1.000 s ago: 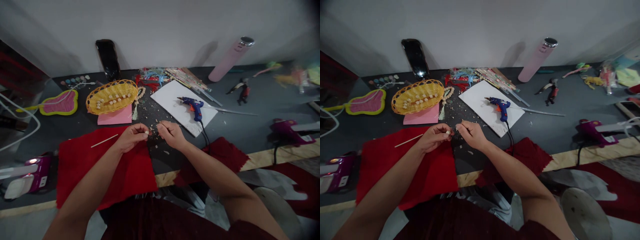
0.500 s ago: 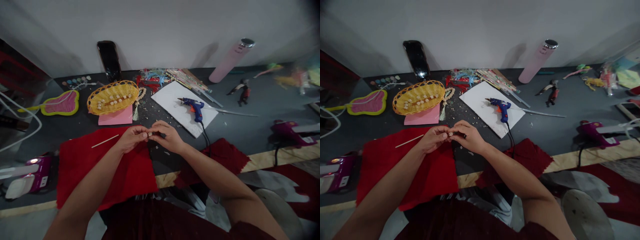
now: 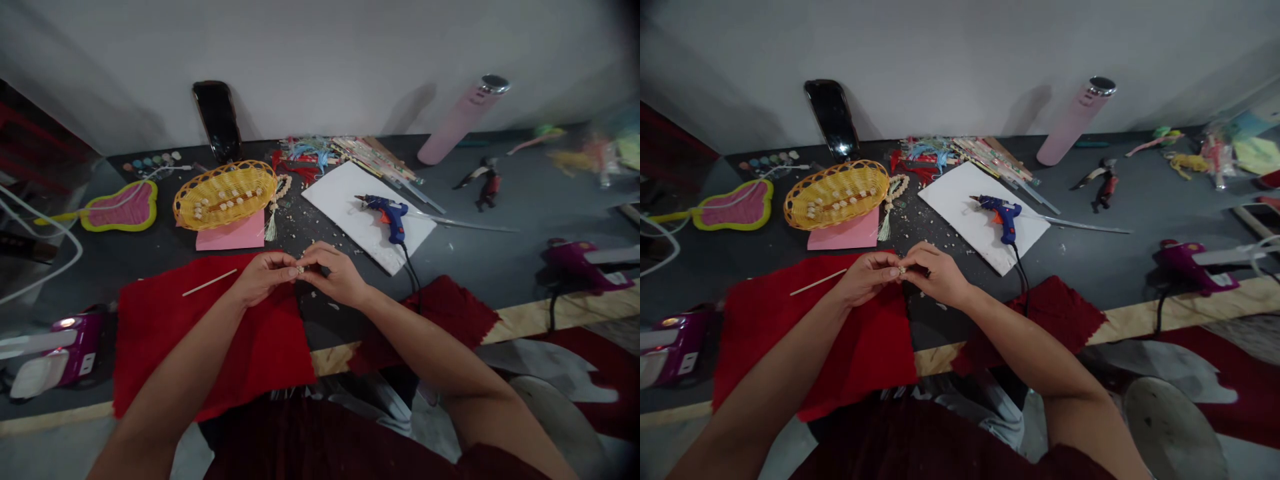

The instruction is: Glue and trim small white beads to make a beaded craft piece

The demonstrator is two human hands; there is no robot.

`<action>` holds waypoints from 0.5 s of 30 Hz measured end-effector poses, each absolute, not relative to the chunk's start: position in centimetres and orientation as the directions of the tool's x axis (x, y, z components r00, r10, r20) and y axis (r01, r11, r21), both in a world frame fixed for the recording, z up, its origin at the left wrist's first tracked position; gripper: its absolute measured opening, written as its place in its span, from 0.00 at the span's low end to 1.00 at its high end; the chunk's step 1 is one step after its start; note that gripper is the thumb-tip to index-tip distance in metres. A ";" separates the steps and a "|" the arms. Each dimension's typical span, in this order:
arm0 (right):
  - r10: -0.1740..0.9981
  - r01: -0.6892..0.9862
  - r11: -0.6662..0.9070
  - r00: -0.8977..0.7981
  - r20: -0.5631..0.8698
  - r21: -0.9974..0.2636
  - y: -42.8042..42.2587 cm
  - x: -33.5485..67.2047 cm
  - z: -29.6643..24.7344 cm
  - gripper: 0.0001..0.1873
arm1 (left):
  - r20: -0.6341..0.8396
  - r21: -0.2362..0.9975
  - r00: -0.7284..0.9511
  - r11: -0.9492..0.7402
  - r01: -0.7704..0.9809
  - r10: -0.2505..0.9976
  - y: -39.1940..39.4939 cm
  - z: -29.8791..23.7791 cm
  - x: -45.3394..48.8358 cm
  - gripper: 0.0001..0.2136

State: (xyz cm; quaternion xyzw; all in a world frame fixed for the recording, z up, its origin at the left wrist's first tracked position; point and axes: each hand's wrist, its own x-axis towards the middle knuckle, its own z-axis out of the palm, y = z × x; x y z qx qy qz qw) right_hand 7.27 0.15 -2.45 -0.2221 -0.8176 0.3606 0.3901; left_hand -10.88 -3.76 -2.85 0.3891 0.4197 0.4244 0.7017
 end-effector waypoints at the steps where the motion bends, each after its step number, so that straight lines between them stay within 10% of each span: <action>1: 0.641 0.075 0.645 -0.595 0.485 -0.761 0.1 7.3 -2.5 0.07 | -0.258 0.906 0.288 0.334 -0.258 0.922 -3.8 -2.8 -10.9 0.06; 15: 0.626 0.026 0.582 -0.652 0.428 -0.813 0.2 7.4 -2.1 0.13 | -0.278 0.866 0.250 0.354 -0.352 0.928 -3.9 -2.8 -10.9 0.07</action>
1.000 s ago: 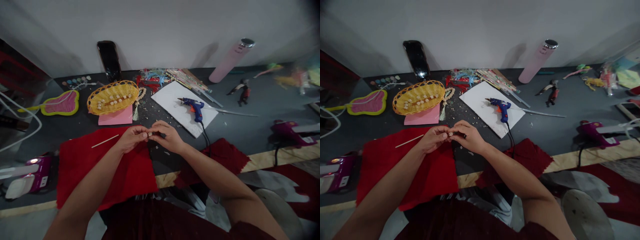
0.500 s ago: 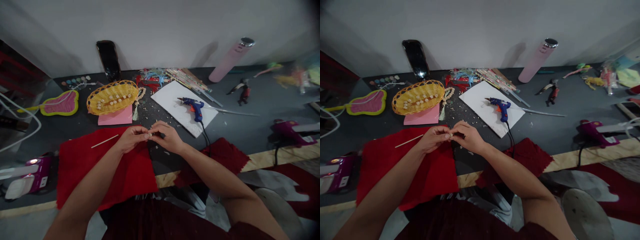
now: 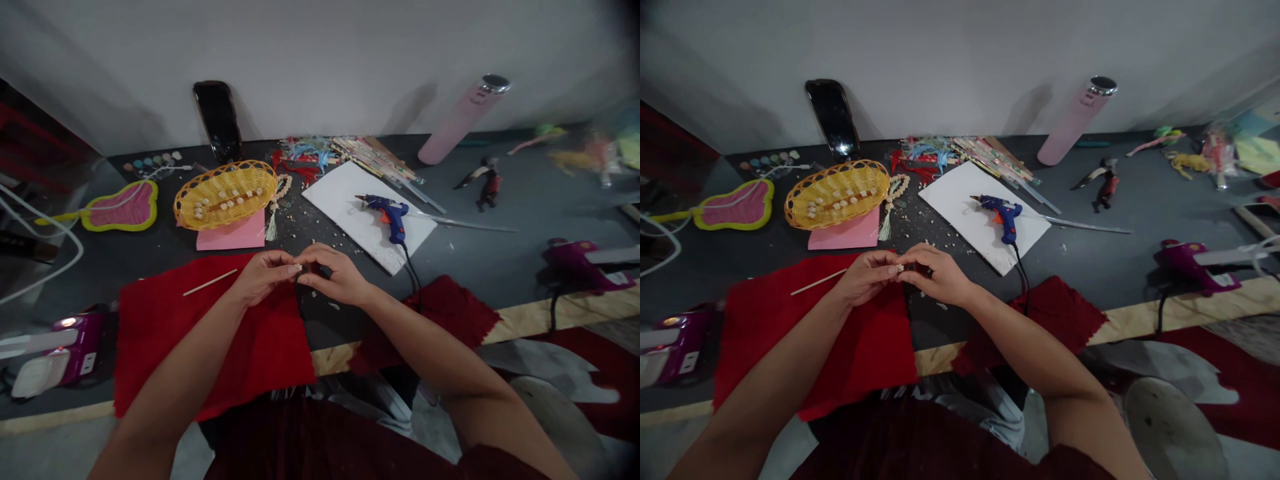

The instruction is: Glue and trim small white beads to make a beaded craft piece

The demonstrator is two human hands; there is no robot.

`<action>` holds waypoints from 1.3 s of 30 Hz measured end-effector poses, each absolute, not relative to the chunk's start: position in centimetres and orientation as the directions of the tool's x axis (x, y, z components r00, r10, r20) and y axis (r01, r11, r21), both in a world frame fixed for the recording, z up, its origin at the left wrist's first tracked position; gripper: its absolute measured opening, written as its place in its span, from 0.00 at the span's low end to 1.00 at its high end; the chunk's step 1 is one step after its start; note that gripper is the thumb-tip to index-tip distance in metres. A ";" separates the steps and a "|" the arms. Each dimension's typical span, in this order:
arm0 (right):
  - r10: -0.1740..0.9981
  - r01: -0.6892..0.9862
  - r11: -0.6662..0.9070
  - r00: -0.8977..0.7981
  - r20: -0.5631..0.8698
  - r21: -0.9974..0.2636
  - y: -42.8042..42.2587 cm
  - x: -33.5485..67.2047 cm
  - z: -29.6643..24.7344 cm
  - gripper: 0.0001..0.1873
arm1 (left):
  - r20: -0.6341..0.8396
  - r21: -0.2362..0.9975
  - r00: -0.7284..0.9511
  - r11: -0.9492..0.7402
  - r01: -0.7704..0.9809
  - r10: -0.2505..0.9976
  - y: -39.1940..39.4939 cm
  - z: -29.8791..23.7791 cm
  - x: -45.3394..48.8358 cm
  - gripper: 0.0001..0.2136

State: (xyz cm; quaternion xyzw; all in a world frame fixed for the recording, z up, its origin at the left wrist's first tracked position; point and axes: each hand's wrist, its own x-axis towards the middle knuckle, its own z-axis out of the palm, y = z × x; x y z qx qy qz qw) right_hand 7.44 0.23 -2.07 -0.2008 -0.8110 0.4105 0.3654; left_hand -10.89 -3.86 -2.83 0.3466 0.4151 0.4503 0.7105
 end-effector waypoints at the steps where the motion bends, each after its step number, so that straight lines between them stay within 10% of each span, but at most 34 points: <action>1: 0.623 0.018 0.588 -0.647 0.439 -0.809 0.3 7.5 -2.0 0.12 | -0.275 0.871 0.253 0.352 -0.343 0.927 -3.9 -2.8 -10.9 0.06; 39: 0.801 0.153 0.549 -0.377 0.465 -0.821 0.4 7.9 -1.8 0.09 | -0.228 0.845 0.280 0.332 -0.419 0.933 -3.9 -2.8 -10.9 0.10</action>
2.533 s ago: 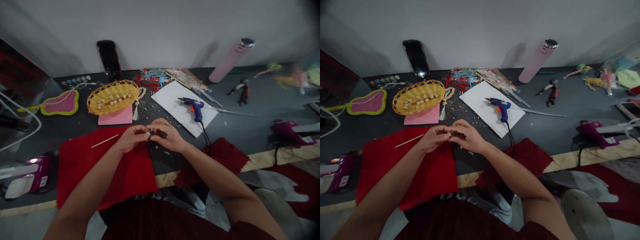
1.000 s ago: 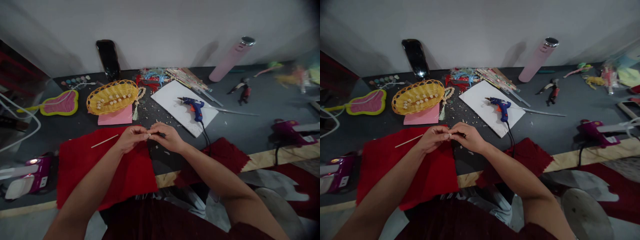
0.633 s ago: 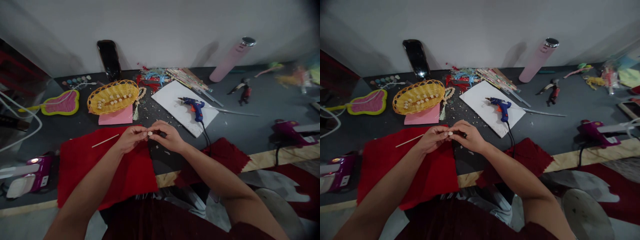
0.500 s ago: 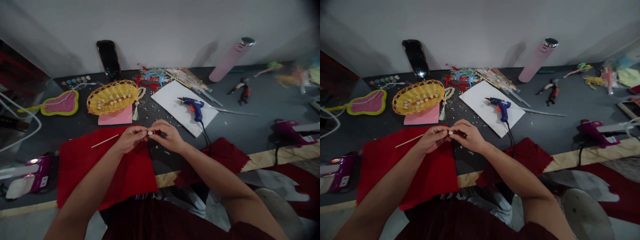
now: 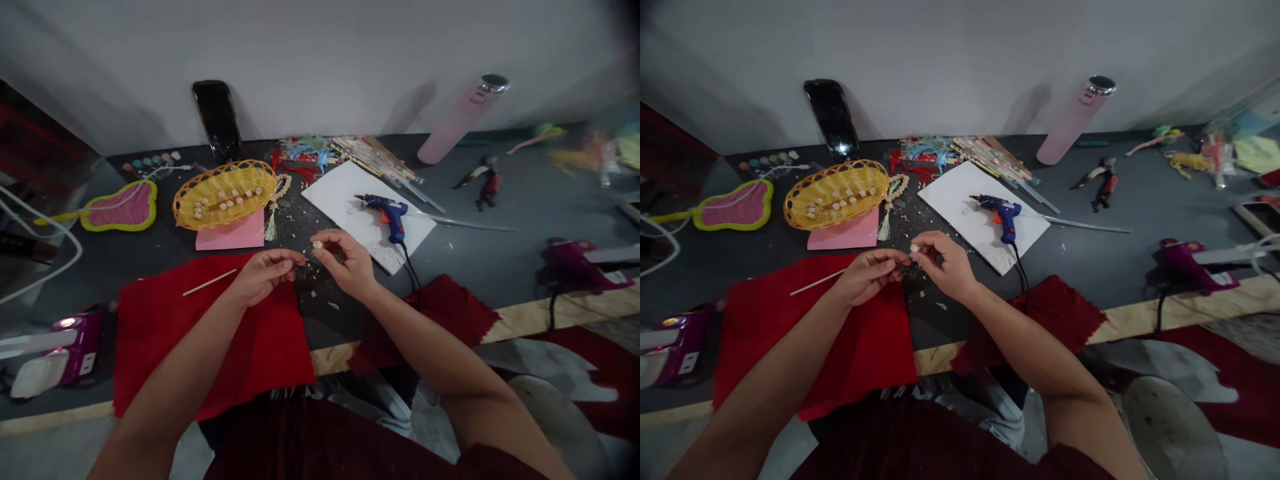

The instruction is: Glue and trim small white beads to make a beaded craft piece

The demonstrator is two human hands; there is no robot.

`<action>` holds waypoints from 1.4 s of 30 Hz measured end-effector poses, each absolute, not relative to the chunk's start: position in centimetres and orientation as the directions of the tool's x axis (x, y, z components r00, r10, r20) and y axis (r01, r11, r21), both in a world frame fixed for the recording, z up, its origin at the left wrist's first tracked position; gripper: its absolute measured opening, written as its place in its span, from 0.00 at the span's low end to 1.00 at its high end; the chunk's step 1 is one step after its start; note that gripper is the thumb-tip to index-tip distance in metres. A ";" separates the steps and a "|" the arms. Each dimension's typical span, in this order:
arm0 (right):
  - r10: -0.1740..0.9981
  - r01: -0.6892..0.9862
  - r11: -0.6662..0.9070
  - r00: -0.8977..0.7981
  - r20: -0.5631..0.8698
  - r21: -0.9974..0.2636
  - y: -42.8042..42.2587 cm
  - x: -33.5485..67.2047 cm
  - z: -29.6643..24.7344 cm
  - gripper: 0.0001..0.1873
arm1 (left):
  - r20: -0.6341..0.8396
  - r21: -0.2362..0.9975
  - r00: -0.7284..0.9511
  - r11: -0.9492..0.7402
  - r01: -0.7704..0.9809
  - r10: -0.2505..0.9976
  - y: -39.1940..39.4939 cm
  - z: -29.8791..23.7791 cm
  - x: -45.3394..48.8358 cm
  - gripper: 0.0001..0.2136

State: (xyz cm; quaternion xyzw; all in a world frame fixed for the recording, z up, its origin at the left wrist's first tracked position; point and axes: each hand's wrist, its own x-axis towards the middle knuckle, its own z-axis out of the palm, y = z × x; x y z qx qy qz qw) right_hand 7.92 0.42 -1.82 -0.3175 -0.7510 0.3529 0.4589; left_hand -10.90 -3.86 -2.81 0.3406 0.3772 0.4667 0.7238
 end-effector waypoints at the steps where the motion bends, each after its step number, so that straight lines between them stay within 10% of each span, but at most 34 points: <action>1: 0.771 0.158 0.585 -0.413 0.485 -0.796 0.4 7.8 -1.8 0.09 | -0.226 0.845 0.279 0.331 -0.421 0.933 -3.9 -2.9 -10.9 0.10; 12: 0.594 0.222 0.762 -0.614 0.520 -0.609 0.1 7.4 -2.9 0.12 | -0.253 0.850 0.262 0.343 -0.399 0.931 -3.7 -2.9 -10.6 0.14; 21: 0.751 0.197 0.599 -0.477 0.458 -0.776 0.5 7.9 -1.9 0.12 | -0.252 0.818 0.307 0.371 -0.439 0.918 -3.9 -2.2 -10.9 0.16; 42: 0.790 0.424 0.576 -0.509 0.342 -0.699 0.2 8.1 -1.8 0.06 | -0.233 0.792 0.410 0.417 -0.447 0.882 -4.3 -2.2 -11.0 0.19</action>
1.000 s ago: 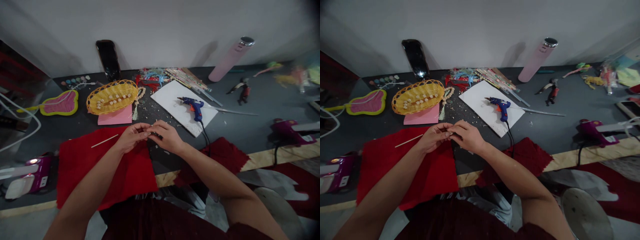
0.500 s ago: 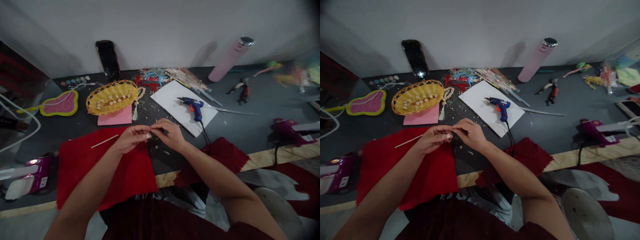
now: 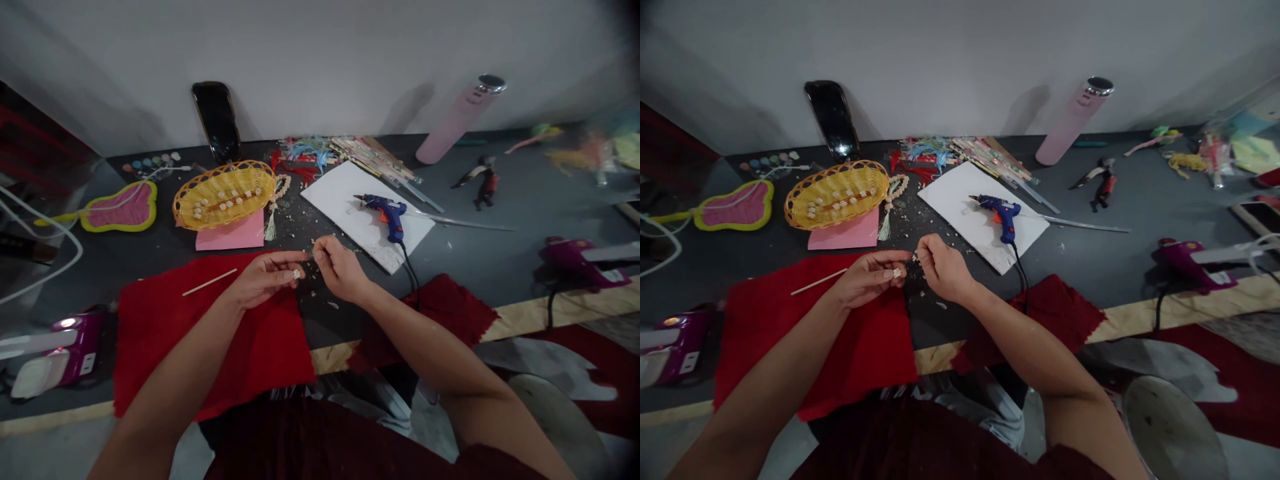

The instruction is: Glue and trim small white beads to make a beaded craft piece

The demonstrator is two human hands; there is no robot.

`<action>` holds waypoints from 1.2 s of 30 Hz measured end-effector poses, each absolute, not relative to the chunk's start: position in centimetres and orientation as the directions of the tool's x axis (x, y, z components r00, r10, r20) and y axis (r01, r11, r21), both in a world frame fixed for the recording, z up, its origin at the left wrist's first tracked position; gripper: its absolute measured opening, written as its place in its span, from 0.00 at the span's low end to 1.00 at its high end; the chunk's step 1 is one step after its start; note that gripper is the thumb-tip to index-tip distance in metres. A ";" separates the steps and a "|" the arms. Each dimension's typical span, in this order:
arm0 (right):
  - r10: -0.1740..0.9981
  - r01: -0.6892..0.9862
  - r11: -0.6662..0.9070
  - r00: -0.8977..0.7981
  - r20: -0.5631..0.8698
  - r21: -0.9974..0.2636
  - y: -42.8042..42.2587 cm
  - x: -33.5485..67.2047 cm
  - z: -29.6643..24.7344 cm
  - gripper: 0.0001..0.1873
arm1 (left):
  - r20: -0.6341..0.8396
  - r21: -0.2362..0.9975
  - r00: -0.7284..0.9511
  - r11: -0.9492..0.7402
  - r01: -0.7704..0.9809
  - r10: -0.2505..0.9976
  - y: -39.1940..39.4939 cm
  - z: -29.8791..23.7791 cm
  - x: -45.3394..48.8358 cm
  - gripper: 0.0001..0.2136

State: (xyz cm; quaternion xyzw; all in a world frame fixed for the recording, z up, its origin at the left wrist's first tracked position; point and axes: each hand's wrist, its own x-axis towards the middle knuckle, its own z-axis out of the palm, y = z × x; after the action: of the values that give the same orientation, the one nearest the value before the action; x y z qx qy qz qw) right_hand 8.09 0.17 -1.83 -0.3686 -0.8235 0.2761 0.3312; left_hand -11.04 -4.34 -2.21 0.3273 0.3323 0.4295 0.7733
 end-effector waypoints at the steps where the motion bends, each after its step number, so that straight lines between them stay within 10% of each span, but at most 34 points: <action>1: 0.806 0.417 0.551 -0.490 0.332 -0.723 0.2 8.2 -1.8 0.06 | -0.227 0.789 0.402 0.410 -0.458 0.887 -4.3 -2.2 -11.0 0.19; 17: 0.735 0.252 0.640 -0.478 0.482 -0.726 0.6 7.9 -2.0 0.06 | -0.206 0.804 0.419 0.398 -0.443 0.884 -4.2 -2.3 -11.2 0.19; 24: 0.714 0.430 0.672 -0.591 0.375 -0.603 0.6 8.0 -1.9 0.06 | -0.197 0.795 0.473 0.422 -0.436 0.859 -4.4 -2.3 -11.1 0.20; 36: 0.828 0.382 0.516 -0.453 0.331 -0.767 0.5 8.1 -1.7 0.08 | -0.181 0.783 0.414 0.385 -0.489 0.892 -4.4 -2.3 -11.2 0.20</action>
State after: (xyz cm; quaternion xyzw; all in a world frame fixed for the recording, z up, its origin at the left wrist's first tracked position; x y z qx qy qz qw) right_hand 8.07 0.49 -1.75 -0.3811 -0.7936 0.3114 0.3578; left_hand -11.17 -4.37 -2.29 0.3290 0.3066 0.4461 0.7737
